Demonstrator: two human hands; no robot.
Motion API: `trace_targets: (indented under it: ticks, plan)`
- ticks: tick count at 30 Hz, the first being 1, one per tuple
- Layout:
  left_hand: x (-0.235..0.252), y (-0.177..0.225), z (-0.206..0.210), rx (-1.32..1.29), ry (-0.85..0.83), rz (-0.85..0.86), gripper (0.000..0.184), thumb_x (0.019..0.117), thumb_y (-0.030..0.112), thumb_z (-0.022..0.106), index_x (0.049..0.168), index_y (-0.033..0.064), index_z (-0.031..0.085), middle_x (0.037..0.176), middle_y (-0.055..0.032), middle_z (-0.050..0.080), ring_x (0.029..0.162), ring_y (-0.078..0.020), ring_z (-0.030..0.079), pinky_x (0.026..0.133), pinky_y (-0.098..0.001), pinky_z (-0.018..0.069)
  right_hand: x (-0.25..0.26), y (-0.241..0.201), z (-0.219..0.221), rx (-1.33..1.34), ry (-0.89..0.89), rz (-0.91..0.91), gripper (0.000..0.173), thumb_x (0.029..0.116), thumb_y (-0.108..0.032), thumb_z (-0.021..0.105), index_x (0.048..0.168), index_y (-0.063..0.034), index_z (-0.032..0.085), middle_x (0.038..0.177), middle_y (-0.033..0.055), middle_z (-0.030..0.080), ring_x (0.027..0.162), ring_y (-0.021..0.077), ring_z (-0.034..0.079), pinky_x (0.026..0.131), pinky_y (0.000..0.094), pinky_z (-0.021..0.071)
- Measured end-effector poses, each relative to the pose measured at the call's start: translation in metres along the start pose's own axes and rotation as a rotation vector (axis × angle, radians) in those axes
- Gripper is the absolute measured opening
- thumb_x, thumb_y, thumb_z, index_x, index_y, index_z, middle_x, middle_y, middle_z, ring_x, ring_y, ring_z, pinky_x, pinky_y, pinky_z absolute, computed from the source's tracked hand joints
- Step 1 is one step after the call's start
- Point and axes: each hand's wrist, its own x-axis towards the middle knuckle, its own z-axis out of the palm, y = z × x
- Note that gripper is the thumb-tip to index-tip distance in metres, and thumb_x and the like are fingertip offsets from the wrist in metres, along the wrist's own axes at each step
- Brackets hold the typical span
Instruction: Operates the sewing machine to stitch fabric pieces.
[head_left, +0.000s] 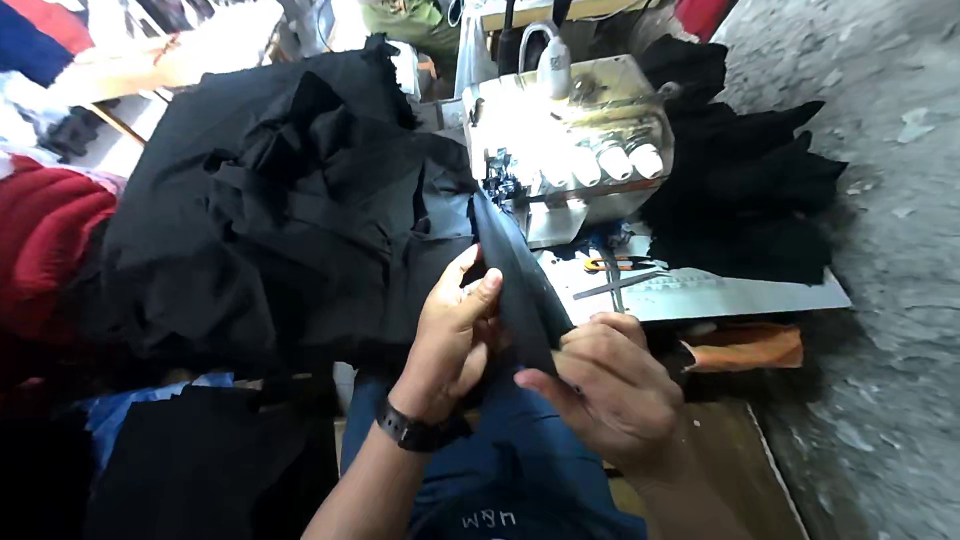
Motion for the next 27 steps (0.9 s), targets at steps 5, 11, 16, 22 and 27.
trace_targets:
  ticks: [5,11,16,22,27]
  plan:
    - [-0.010,0.012,0.004,-0.011,-0.029,0.123,0.059,0.1056,0.006,0.050,0.159,0.0217,0.032,0.111,-0.0159,0.068,0.092,-0.0215,0.071,0.087,-0.0386,0.0601,0.003,0.013,0.008,0.349,-0.178,0.646,0.069,0.0859,-0.059,0.075,0.131,-0.0095,0.060,0.104,-0.0017,0.075,0.093,0.0086,0.072,0.081,0.0267,0.0626]
    - [-0.004,0.012,0.001,0.070,-0.109,0.156,0.060,0.1090,0.016,0.047,0.163,0.0282,0.024,0.134,-0.0200,0.062,0.109,-0.0300,0.070,0.091,-0.0431,0.0598,0.021,-0.004,-0.015,0.327,-0.273,0.321,0.026,0.0912,-0.036,0.079,0.080,-0.0133,0.073,0.089,-0.0020,0.073,0.097,0.0098,0.067,0.092,0.0334,0.0534]
    - [0.010,0.004,-0.001,0.011,-0.055,0.118,0.058,0.1100,0.017,0.047,0.163,0.0235,0.025,0.141,-0.0218,0.059,0.122,-0.0359,0.065,0.101,-0.0491,0.0561,-0.003,-0.004,-0.003,0.355,-0.269,0.596,0.025,0.0905,-0.038,0.078,0.082,-0.0153,0.078,0.086,-0.0048,0.074,0.088,0.0066,0.068,0.080,0.0255,0.0566]
    - [0.013,-0.002,0.000,0.058,0.064,0.121,0.052,0.1061,0.011,0.055,0.154,0.0193,0.039,0.123,-0.0193,0.068,0.103,-0.0292,0.072,0.089,-0.0427,0.0604,-0.010,-0.009,-0.005,0.261,-0.323,0.592,0.024,0.0970,-0.038,0.069,0.087,-0.0187,0.080,0.093,-0.0078,0.075,0.096,0.0062,0.068,0.091,0.0342,0.0529]
    - [0.014,-0.006,-0.001,-0.002,0.063,0.141,0.051,0.1038,0.008,0.058,0.152,0.0171,0.041,0.118,-0.0192,0.070,0.100,-0.0281,0.073,0.089,-0.0407,0.0612,-0.009,-0.006,-0.008,0.218,-0.382,0.558,0.028,0.0985,-0.042,0.067,0.086,-0.0201,0.080,0.095,-0.0091,0.075,0.095,0.0040,0.066,0.091,0.0341,0.0505]
